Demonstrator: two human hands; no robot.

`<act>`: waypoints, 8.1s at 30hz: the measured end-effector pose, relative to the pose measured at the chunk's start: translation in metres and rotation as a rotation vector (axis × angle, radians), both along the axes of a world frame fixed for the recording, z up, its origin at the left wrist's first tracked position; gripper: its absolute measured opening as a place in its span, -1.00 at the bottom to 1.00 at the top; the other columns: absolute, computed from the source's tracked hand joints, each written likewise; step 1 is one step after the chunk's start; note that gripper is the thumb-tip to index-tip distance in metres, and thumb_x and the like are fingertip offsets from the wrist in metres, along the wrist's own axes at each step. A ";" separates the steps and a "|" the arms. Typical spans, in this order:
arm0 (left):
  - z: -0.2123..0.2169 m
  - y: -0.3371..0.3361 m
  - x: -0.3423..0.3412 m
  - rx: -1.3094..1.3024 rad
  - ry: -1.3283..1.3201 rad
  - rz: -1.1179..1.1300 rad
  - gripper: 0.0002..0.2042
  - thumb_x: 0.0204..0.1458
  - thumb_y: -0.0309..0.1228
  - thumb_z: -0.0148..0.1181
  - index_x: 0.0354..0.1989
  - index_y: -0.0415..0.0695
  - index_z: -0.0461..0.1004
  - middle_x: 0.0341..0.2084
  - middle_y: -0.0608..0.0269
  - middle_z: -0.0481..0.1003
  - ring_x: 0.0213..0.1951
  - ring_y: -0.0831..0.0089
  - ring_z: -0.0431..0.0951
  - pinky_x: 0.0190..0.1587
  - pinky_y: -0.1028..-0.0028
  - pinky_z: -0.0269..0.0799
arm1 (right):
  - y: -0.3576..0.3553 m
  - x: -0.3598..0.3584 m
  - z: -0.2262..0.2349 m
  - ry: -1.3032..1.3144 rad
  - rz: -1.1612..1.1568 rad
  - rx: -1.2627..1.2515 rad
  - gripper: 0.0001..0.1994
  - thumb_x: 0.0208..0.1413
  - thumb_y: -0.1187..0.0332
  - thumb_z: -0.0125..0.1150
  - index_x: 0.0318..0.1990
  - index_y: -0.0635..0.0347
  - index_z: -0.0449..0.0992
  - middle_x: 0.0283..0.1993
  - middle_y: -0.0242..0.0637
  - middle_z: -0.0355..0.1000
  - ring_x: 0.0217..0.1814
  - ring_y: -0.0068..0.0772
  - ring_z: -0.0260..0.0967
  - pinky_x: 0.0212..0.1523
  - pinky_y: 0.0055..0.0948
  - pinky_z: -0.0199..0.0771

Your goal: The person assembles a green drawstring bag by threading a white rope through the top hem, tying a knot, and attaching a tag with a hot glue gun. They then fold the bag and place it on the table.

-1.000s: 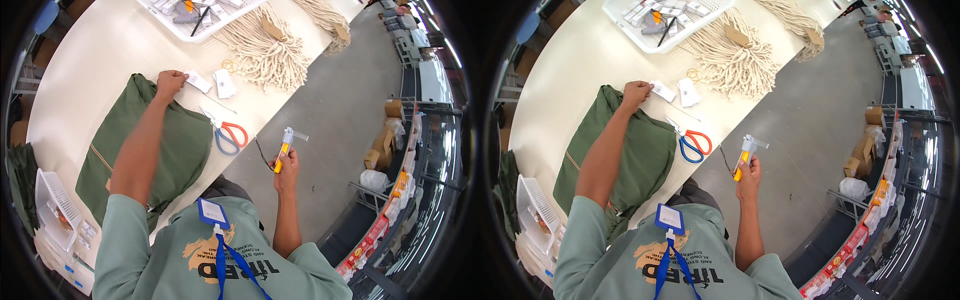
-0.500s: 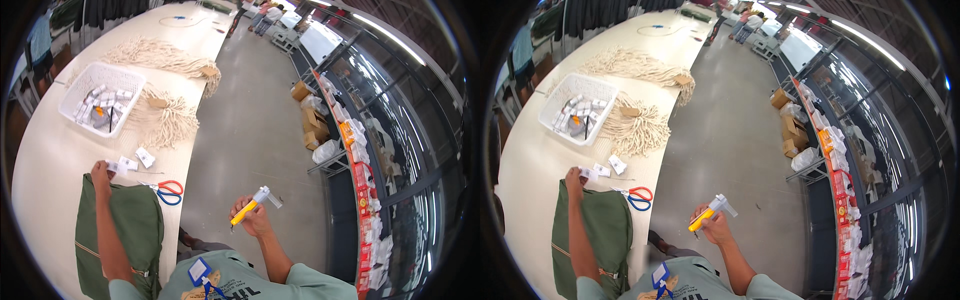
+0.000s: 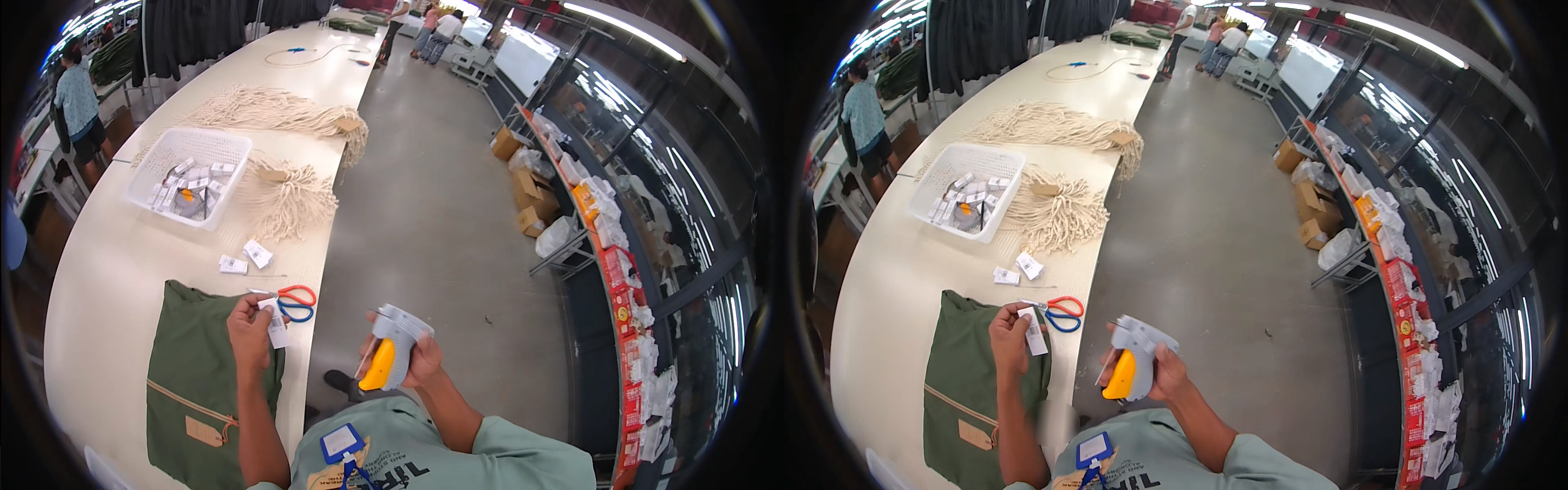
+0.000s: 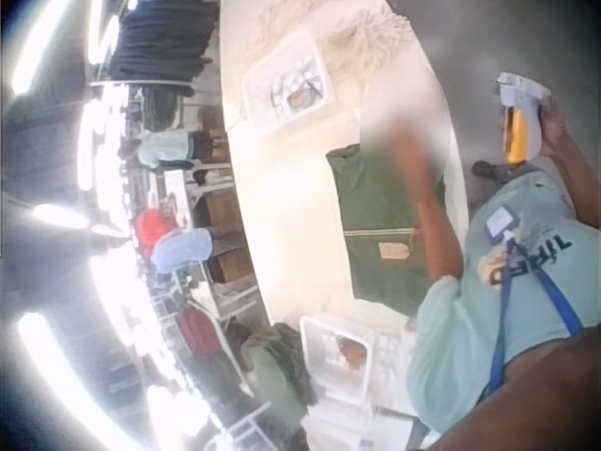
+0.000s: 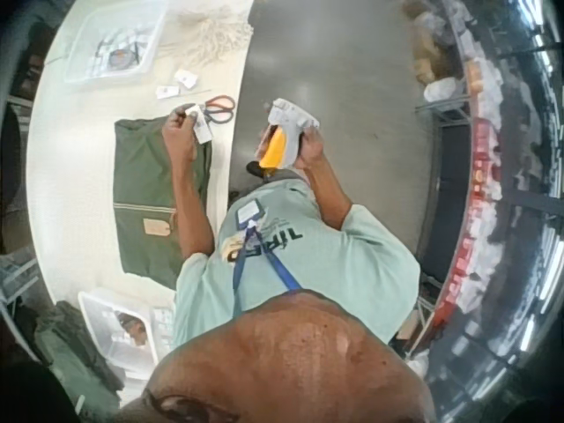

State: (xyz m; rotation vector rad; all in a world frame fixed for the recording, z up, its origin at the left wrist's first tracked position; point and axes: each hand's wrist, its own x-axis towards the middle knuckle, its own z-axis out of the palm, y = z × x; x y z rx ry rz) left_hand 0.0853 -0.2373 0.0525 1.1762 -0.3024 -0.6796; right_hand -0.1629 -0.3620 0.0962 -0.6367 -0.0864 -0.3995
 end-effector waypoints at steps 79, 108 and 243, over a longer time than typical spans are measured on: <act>-0.117 0.159 -0.149 0.551 0.425 1.199 -0.84 0.14 -0.45 0.35 -0.28 -0.31 0.56 -0.50 0.21 0.60 -0.51 0.54 0.64 -0.48 0.57 0.58 | 0.092 0.166 -0.123 0.731 1.276 -0.452 -0.34 0.42 -0.11 -0.07 0.43 0.21 0.24 -0.16 -0.07 0.58 -0.17 -0.22 0.60 -0.14 -0.28 0.65; -0.104 0.138 -0.139 0.597 0.627 1.321 -0.85 0.12 -0.49 0.30 -0.27 -0.35 0.54 -0.47 0.16 0.61 -0.51 0.50 0.66 -0.47 0.56 0.60 | 0.096 0.223 -0.170 0.907 1.558 -0.505 -0.46 0.39 -0.05 0.06 0.20 0.29 0.43 -0.23 -0.03 0.59 -0.25 -0.20 0.62 -0.19 -0.26 0.68; -0.155 0.097 -0.172 -0.101 0.354 1.671 -0.87 0.19 -0.52 0.31 -0.15 -0.28 0.58 -0.34 0.32 0.59 -0.32 0.62 0.54 -0.20 0.58 0.50 | 0.114 0.223 -0.197 1.092 1.921 -0.229 -0.41 0.30 -0.27 0.03 -0.06 0.17 0.50 -0.41 -0.27 0.52 -0.51 -0.33 0.50 -0.45 -0.27 0.62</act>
